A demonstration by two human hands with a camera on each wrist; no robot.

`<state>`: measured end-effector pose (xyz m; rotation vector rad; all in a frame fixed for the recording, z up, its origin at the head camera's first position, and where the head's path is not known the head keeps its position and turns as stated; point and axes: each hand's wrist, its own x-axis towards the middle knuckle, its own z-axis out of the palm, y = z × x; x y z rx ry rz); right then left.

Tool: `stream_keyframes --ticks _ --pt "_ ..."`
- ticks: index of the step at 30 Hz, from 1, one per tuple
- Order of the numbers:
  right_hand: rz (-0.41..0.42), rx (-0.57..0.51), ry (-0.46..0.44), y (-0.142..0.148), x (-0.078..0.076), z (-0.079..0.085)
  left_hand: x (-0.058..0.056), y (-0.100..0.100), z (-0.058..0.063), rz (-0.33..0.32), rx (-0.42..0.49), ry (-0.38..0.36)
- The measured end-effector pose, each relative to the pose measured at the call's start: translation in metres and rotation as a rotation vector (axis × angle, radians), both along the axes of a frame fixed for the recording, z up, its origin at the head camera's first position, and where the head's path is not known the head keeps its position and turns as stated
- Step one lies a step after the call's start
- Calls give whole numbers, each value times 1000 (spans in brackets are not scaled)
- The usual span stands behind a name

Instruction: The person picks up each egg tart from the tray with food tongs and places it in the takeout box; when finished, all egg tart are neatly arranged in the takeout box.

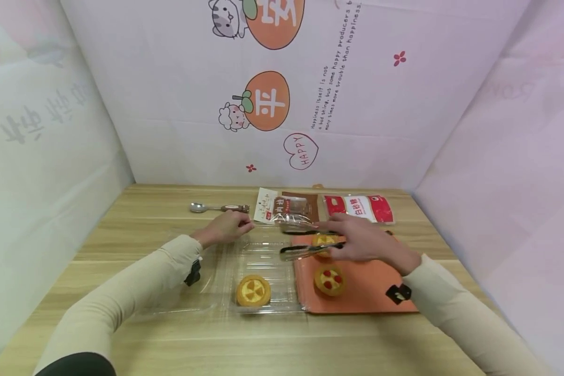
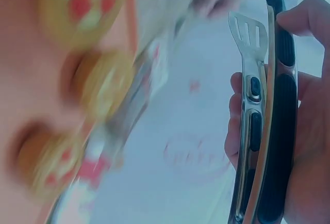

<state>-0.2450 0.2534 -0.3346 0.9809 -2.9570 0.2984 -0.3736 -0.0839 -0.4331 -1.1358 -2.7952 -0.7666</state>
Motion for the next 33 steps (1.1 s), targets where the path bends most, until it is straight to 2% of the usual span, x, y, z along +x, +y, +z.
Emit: stream_keyframes --ticks 6,11,15,19,23,33 --pt "-172 26 37 75 3 -10 2 -1 -3 14 8 -16" --pt "-262 37 12 131 13 -28 2 -2 -6 34 -10 -17" --pt "-318 46 13 161 16 -42 1 -4 -8 50 -23 -14" --pt "-325 70 30 171 16 -54 0 -5 -8 49 -21 -11" --pt "-320 90 40 168 14 -62 0 -4 -6 47 -25 -3" --pt "-345 100 23 159 7 -71 -4 2 -4 33 -26 -13"
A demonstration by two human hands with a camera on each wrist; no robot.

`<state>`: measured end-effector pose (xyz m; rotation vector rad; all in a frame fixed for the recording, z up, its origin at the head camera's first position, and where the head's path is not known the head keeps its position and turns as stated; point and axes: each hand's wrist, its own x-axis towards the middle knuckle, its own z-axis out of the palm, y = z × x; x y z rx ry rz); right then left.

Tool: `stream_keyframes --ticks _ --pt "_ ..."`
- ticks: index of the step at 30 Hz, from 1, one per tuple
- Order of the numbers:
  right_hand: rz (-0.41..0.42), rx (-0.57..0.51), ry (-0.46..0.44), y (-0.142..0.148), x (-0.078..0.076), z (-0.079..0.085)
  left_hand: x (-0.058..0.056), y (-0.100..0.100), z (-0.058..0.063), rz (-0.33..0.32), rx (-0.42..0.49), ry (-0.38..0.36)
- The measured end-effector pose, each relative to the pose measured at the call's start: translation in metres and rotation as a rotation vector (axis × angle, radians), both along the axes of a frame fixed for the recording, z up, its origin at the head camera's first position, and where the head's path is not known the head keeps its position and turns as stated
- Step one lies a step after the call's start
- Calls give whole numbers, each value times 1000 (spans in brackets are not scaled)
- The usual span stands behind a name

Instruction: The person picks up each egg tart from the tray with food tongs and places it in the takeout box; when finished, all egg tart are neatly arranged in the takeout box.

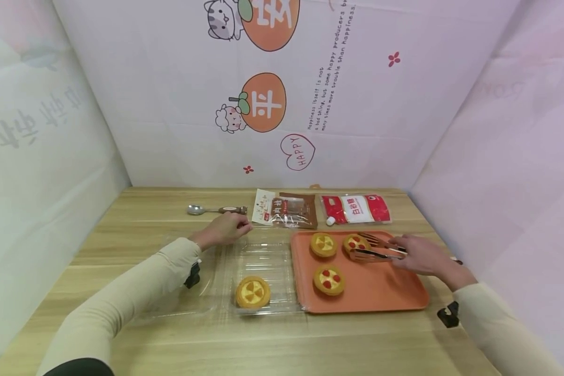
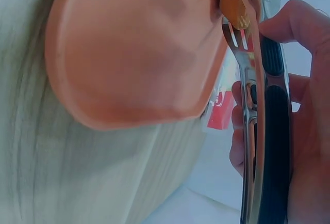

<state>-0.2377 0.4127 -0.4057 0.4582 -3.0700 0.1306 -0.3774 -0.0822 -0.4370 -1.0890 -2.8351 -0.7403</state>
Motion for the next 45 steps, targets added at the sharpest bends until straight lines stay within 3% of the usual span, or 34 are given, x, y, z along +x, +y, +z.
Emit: stream_keyframes --ticks 9,15,24,28,35,45 --pt "-15 -65 -41 -5 1 8 0 0 0 -1 10 10" --pt "36 -103 19 -15 4 35 1 1 0 7 12 1" --pt "182 15 104 -70 9 75 0 0 2 7 12 -5" --pt "253 61 63 -106 9 77 -1 0 2 -4 12 -5" --pt "468 153 116 -158 8 82 1 0 1 -6 -1 -10" --pt "453 294 -29 -203 0 83 1 2 2 29 -16 -29"
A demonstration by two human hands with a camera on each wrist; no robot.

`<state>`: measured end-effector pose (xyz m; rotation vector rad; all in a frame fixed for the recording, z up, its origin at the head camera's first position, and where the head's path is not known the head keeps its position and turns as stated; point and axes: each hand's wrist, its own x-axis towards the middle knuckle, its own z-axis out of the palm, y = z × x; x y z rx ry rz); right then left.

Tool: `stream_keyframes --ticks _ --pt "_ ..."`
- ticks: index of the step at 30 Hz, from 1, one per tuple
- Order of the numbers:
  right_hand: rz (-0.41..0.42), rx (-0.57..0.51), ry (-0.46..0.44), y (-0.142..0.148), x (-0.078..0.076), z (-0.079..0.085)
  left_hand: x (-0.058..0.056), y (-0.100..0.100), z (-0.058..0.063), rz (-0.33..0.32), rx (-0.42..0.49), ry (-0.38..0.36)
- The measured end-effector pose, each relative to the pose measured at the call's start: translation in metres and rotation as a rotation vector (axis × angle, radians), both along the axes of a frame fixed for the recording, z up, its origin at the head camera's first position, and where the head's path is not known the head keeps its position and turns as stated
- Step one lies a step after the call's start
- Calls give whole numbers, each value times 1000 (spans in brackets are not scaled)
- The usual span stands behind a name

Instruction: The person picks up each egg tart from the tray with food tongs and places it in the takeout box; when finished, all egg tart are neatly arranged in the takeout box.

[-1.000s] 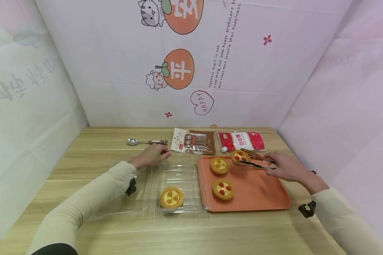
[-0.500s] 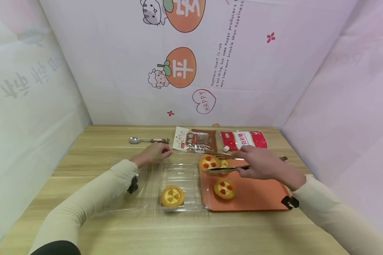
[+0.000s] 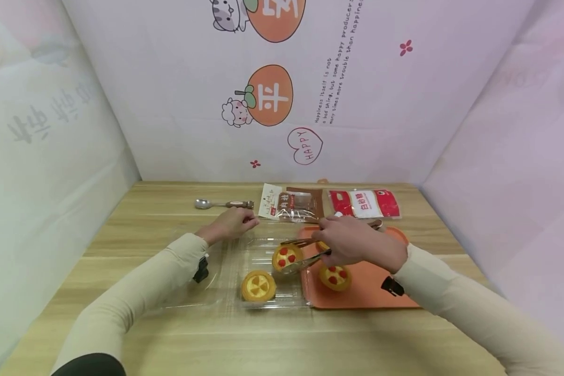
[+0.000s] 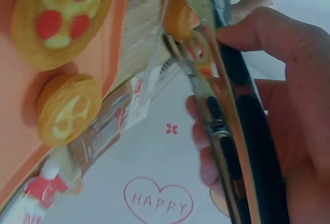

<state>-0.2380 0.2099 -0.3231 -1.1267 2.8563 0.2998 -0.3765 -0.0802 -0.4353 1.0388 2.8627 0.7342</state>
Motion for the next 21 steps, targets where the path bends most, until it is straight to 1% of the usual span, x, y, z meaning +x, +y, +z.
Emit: stream_keyframes --ticks 5,8,16,21 --pt "0 30 -75 -13 -10 -5 1 -1 2 6 0 -7" --pt "-8 48 -102 -18 -11 -7 2 -1 2 6 0 -16" --pt "-32 84 -97 -22 -13 -7 0 -2 2 -1 8 6" --pt "-32 92 -97 -24 -14 -6 -2 -3 0 8 -9 -16"
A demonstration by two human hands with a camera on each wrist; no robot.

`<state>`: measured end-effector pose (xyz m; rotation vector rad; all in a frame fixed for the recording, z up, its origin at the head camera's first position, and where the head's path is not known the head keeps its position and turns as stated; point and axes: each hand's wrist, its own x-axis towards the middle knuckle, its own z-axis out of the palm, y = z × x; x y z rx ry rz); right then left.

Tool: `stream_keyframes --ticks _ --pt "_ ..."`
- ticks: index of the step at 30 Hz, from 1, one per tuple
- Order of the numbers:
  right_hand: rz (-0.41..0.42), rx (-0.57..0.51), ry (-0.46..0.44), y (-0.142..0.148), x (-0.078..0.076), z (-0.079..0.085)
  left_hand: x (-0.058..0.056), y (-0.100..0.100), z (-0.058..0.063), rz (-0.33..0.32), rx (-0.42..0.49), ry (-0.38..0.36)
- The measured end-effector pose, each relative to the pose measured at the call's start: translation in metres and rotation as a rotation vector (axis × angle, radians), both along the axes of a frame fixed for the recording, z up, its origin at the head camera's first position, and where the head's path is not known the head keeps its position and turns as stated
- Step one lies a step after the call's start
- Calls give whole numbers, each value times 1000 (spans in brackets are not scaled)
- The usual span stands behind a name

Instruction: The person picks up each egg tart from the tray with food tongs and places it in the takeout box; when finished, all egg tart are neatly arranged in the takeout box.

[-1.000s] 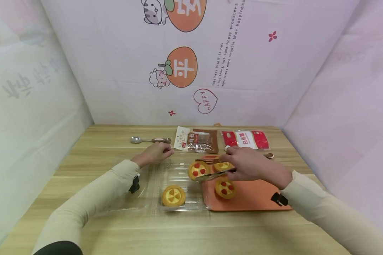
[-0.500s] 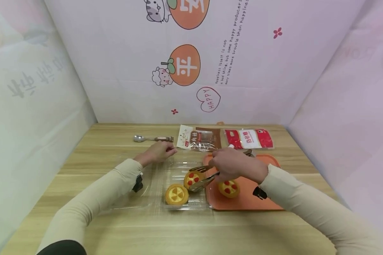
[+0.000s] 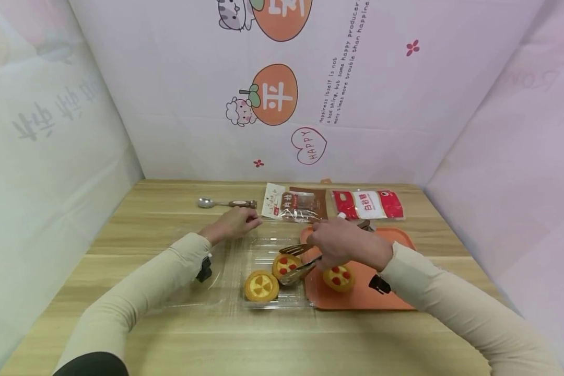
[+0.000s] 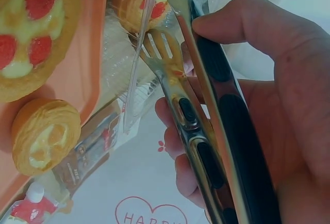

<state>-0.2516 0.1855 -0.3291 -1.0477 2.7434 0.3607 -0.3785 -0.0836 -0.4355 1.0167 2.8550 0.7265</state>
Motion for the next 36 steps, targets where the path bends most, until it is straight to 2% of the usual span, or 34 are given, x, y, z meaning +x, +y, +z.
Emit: stream_keyframes --ticks 5,9,14,18,22,25,28,33,36 --pt "-13 -14 -14 1 3 3 0 1 0 -4 -5 10" --pt "-75 -55 -75 9 3 13 2 1 1 -8 6 15" --pt "-160 -157 -58 40 5 30 3 1 1 -31 27 51" --pt "-205 -206 -19 73 11 35 2 1 0 -24 16 41" --pt "-222 -208 -17 105 16 27 0 2 0 8 -8 1" --pt "-203 -225 -5 126 21 17 0 3 1 17 -11 3" --pt "-217 -275 -41 141 26 7 0 3 0 20 -13 14" --pt "-324 -353 -147 155 38 -11 2 3 0 26 -2 -10" --pt "-343 -362 -143 159 46 -21 2 4 1 28 6 -20"
